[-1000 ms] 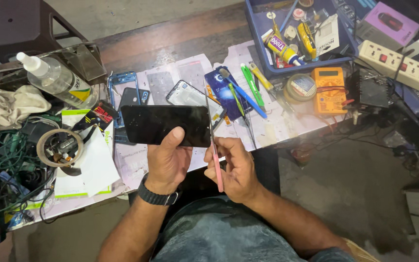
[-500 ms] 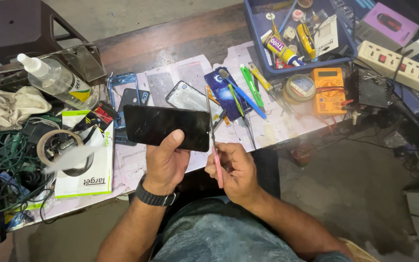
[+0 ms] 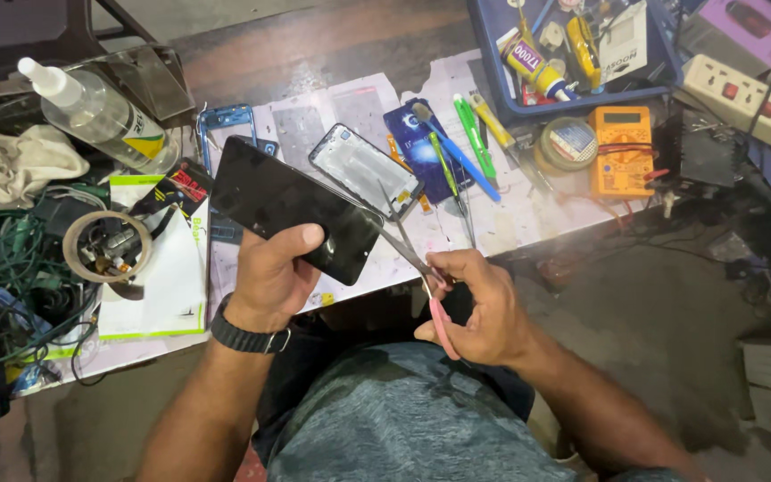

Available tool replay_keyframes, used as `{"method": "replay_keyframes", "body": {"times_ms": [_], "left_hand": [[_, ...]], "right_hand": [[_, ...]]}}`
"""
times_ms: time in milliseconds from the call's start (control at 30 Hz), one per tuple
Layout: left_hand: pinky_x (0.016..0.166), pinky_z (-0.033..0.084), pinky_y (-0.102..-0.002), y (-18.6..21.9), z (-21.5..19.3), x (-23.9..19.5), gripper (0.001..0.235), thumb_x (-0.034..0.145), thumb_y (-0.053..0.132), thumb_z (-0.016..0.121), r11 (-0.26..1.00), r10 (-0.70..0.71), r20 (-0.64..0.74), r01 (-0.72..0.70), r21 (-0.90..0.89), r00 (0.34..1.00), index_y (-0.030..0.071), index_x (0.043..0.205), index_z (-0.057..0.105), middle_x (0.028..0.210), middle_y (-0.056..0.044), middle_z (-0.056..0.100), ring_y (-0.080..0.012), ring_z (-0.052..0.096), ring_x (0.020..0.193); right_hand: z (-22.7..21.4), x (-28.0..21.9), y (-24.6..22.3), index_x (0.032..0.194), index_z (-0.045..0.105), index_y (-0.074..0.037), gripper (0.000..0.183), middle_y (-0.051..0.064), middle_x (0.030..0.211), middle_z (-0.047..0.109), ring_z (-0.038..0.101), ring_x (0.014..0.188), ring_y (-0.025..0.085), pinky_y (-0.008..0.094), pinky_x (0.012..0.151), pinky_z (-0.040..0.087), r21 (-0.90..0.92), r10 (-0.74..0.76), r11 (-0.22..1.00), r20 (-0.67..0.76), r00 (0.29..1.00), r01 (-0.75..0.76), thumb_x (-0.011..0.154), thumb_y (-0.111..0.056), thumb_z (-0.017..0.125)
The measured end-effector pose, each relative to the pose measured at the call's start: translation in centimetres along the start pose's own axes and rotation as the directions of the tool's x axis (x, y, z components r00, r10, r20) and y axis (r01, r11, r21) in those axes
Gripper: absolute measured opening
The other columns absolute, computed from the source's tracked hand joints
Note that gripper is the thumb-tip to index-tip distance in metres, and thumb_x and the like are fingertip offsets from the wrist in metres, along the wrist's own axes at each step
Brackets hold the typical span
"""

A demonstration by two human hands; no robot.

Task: The person applies adhesive tape to a smartphone screen, cuts the excess with scissors, and repeatedly peels off protective films from the screen. The person handles the screen and a phone frame on a cluttered workbench.

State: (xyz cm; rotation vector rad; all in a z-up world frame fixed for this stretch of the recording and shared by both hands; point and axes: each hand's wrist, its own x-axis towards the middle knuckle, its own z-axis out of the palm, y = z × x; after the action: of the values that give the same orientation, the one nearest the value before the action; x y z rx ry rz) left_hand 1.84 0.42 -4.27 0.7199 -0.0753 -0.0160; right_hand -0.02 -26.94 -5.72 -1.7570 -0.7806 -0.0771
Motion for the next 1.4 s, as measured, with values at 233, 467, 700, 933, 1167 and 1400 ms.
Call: {"method": "replay_keyframes", "body": {"times_ms": [233, 467, 700, 933, 1167, 1400], "left_hand": [[0.096, 0.057, -0.041, 0.3, -0.3, -0.1, 0.046, 0.083, -0.007, 0.074, 0.999, -0.046, -0.002, 0.046, 0.013, 0.999, 0.003, 0.126, 0.059, 0.114, -0.010, 0.068, -0.0257, 0.069, 0.107], [0.099, 0.057, -0.042, 0.1, -1.3, -0.1, 0.043, 0.084, -0.008, 0.074, 0.999, -0.024, 0.000, 0.024, -0.025, 1.000, 0.000, 0.124, 0.060, 0.112, -0.012, 0.069, -0.0266, 0.071, 0.105], [0.098, 0.058, -0.044, -0.5, -0.8, -0.6, 0.043, 0.086, -0.004, 0.072, 0.988, -0.064, 0.032, 0.067, -0.136, 0.997, 0.000, 0.127, 0.059, 0.116, -0.013, 0.067, -0.0288, 0.069, 0.107], [0.087, 0.060, -0.044, -1.1, 0.0, -0.8, 0.043, 0.089, 0.002, 0.071, 0.956, -0.131, 0.080, 0.147, -0.255, 0.988, -0.002, 0.130, 0.058, 0.117, -0.015, 0.069, -0.0313, 0.071, 0.102], [0.080, 0.061, -0.044, -1.9, 0.0, -0.6, 0.038, 0.094, 0.004, 0.072, 0.922, -0.194, 0.170, 0.239, -0.305, 0.966, -0.004, 0.129, 0.060, 0.112, -0.017, 0.070, -0.0302, 0.072, 0.096], [0.102, 0.058, -0.043, -2.6, 0.6, -0.8, 0.043, 0.090, 0.002, 0.072, 0.949, -0.208, 0.139, 0.234, -0.209, 0.968, -0.007, 0.130, 0.060, 0.120, -0.018, 0.070, -0.0304, 0.071, 0.110]], "right_hand": [[0.1, 0.7, -0.4, 0.128, 0.053, 0.002, 0.064, 0.010, 0.099, 0.070, 0.068, 0.077, 0.014, 0.030, 0.074, 0.057, -0.077, -0.044, 0.996, -0.050, 0.998, 0.040, 0.076, -0.003, 0.089], [-1.6, 1.6, -1.2, 0.124, 0.058, -0.001, 0.041, 0.008, 0.083, 0.071, 0.070, 0.065, 0.014, 0.029, 0.060, 0.057, -0.132, 0.171, 0.972, -0.166, 0.971, -0.194, 0.088, -0.003, 0.075], [-6.7, 5.6, 3.4, 0.084, 0.068, -0.001, 0.025, 0.018, 0.082, 0.066, 0.065, 0.076, 0.034, 0.046, 0.068, 0.051, -0.722, 0.077, 0.668, -0.175, 0.981, -0.182, 0.093, -0.022, 0.078], [-7.2, 7.2, 3.7, 0.082, 0.072, -0.005, 0.015, 0.015, 0.081, 0.068, 0.065, 0.079, 0.035, 0.050, 0.073, 0.049, -0.910, 0.126, 0.410, -0.008, 0.992, -0.059, 0.085, -0.020, 0.074], [0.1, 5.3, 1.4, 0.131, 0.065, 0.001, 0.034, 0.007, 0.101, 0.073, 0.069, 0.089, 0.013, 0.027, 0.083, 0.057, 0.490, 0.228, 0.846, 0.025, 0.973, -0.211, 0.097, -0.005, 0.070], [4.4, 5.0, 3.0, 0.119, 0.070, 0.007, 0.032, 0.015, 0.112, 0.074, 0.072, 0.103, 0.020, 0.033, 0.095, 0.058, 0.886, 0.148, 0.464, -0.053, 0.988, -0.022, 0.093, -0.008, 0.081]]}}
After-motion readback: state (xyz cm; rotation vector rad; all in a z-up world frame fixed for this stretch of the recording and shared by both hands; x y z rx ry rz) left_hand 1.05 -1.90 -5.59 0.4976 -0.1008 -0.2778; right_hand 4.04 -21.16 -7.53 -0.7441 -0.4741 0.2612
